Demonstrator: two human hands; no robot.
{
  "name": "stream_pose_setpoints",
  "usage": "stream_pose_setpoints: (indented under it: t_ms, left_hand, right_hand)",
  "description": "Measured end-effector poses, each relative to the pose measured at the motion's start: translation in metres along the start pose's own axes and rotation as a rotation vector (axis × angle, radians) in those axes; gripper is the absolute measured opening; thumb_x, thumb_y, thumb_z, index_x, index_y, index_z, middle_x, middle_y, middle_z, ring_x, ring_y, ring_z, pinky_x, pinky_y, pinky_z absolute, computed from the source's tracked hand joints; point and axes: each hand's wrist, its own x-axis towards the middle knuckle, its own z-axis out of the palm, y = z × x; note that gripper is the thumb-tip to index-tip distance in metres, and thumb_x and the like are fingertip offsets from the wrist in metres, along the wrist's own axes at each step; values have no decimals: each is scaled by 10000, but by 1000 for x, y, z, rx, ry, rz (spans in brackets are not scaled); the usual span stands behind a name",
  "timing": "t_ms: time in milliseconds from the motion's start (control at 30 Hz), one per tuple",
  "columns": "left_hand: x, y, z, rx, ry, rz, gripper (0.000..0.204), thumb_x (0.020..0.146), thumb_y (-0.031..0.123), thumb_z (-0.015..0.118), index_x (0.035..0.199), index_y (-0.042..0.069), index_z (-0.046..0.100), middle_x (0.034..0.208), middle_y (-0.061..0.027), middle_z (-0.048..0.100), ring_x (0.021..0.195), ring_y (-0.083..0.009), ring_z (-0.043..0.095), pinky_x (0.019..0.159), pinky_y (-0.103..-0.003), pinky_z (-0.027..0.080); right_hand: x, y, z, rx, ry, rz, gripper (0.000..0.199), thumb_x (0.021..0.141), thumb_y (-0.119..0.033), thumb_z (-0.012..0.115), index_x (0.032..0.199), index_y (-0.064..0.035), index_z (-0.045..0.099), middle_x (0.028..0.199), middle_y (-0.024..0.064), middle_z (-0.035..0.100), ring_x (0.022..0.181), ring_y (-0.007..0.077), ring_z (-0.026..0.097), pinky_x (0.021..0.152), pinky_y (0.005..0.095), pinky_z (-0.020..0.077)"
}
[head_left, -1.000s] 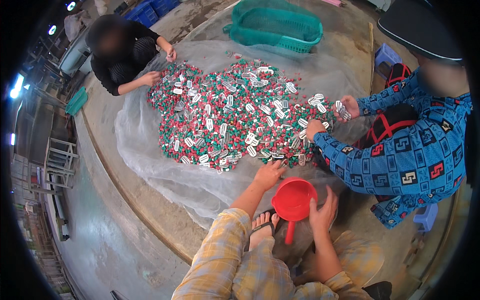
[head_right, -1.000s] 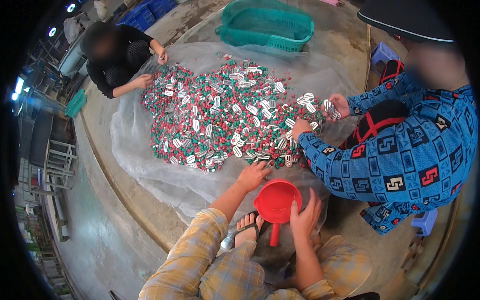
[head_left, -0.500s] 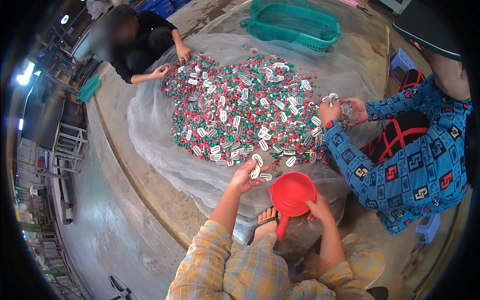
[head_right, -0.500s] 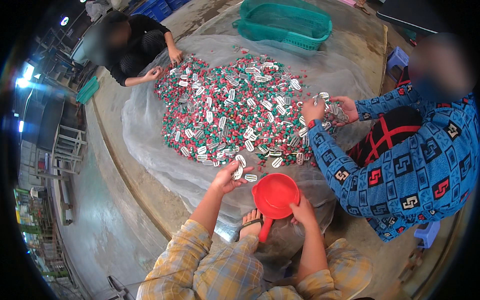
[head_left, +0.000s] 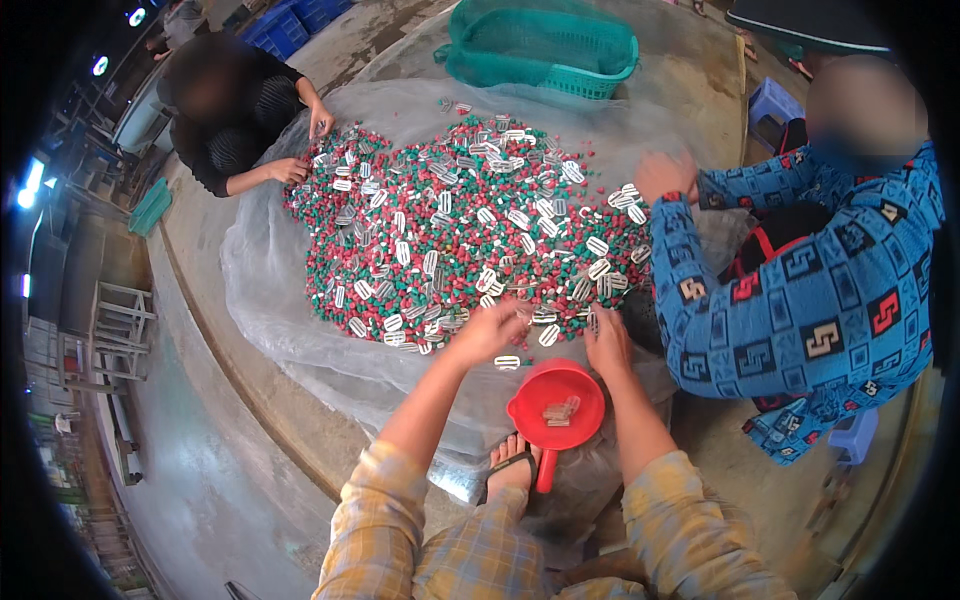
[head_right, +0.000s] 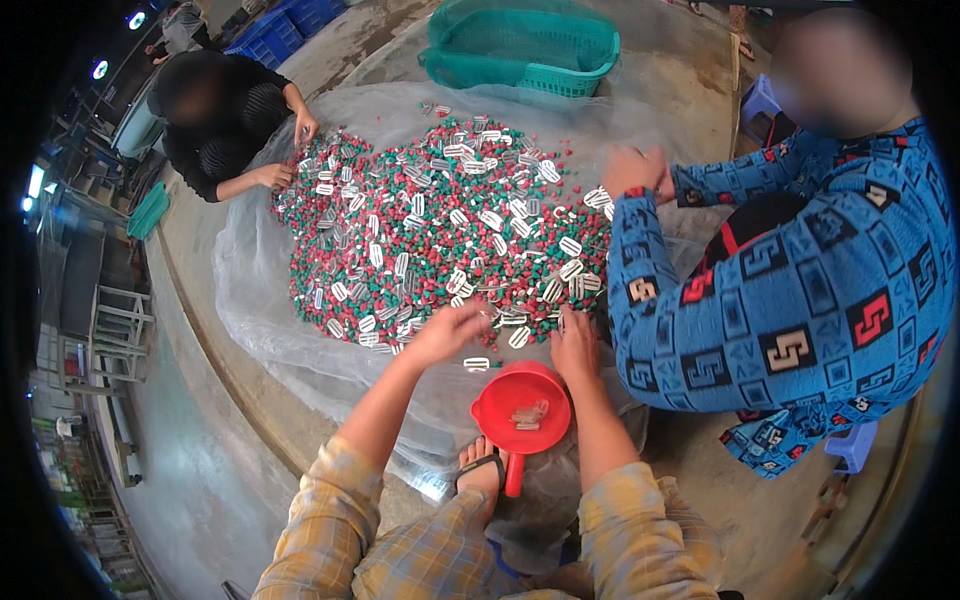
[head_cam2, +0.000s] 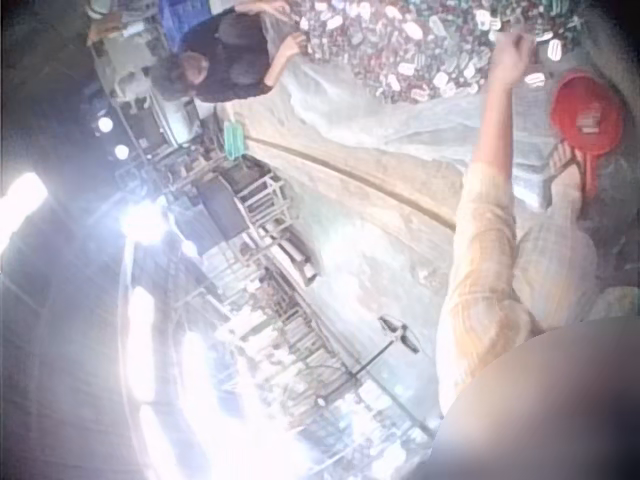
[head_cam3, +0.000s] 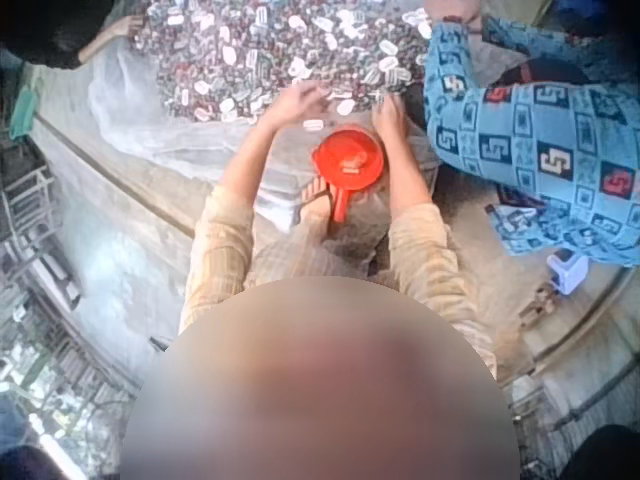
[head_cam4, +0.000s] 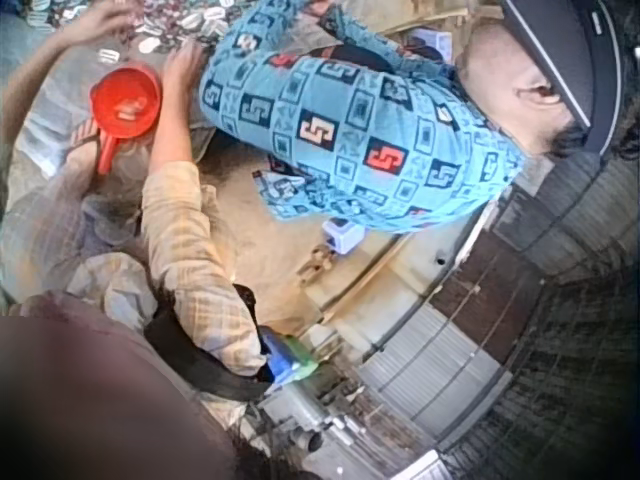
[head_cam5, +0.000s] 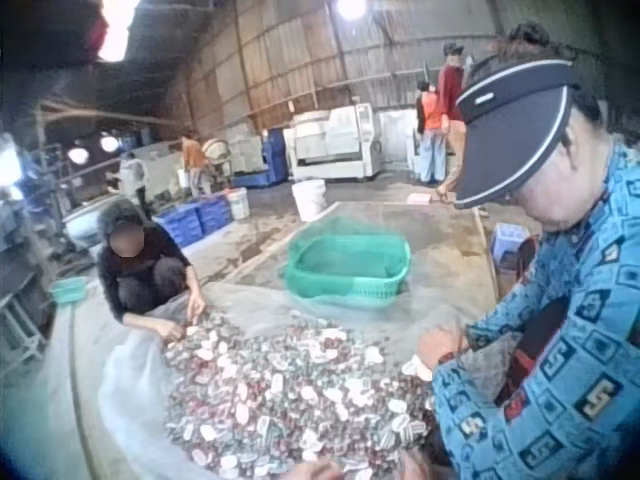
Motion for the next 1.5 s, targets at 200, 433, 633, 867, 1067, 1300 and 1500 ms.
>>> stream_pose_setpoints:
  t_ms: [200, 433, 633, 867, 1067, 1300, 1500]
  left_hand:
    - [28, -53, 18, 931, 95, 147, 636, 690, 68, 685, 1267, 236, 479, 1356, -114, 382, 1155, -297, 482, 870, -409, 477]
    - [-23, -85, 33, 544, 163, 119, 299, 678, 110, 738, 963, 115, 647, 870, -103, 617, 797, -253, 630, 661, -390, 500]
    - [-51, -91, 15, 106, 244, -318, 297, 727, 220, 766, 925, 26, 659, 543, -50, 607, 471, -109, 565, 455, -274, 433]
    - [-49, -147, 4, -7, 534, -243, 94, 761, 64, 659, 827, 29, 602, 645, -33, 612, 538, -108, 580, 456, -268, 459]
    - [-49, -83, 0, -543, 315, -378, 120, 829, 128, 657, 846, 51, 567, 735, -47, 652, 597, -117, 618, 441, -233, 474]
    - [-62, -37, 3, -714, 15, -327, 157, 824, 122, 669, 951, 54, 605, 808, -61, 677, 657, -121, 638, 533, -239, 514]
    - [-60, 1, 27, -172, -172, 101, 229, 798, 106, 688, 1009, 31, 640, 819, -40, 672, 707, -101, 631, 571, -253, 516]
  right_hand:
    - [8, -14, 7, -209, -217, -109, 565, 739, -70, 662, 1252, -207, 469, 1278, 147, 402, 1042, 344, 530, 837, 447, 470]
    - [3, 31, 16, -130, -236, -40, 345, 700, -119, 727, 987, -137, 537, 1041, 118, 587, 913, 322, 594, 739, 425, 477]
    - [18, 13, -7, 38, -17, 157, 308, 629, -222, 789, 794, -81, 570, 760, 113, 634, 723, 345, 615, 655, 431, 474]
    - [23, -16, 25, 45, -361, -265, 453, 607, -165, 786, 1031, -116, 634, 904, 159, 597, 870, 325, 594, 761, 389, 484]
    - [27, -6, 37, -106, -338, -202, 300, 687, -180, 738, 953, -86, 637, 932, 150, 602, 887, 331, 592, 752, 413, 479]
    - [35, 0, 0, 239, -227, -162, 239, 825, -220, 600, 811, 18, 613, 612, 157, 550, 598, 267, 588, 586, 379, 439]
    - [39, -7, -24, 616, -592, 211, 254, 916, -218, 507, 745, -35, 555, 620, -23, 465, 553, 91, 473, 457, 275, 415]
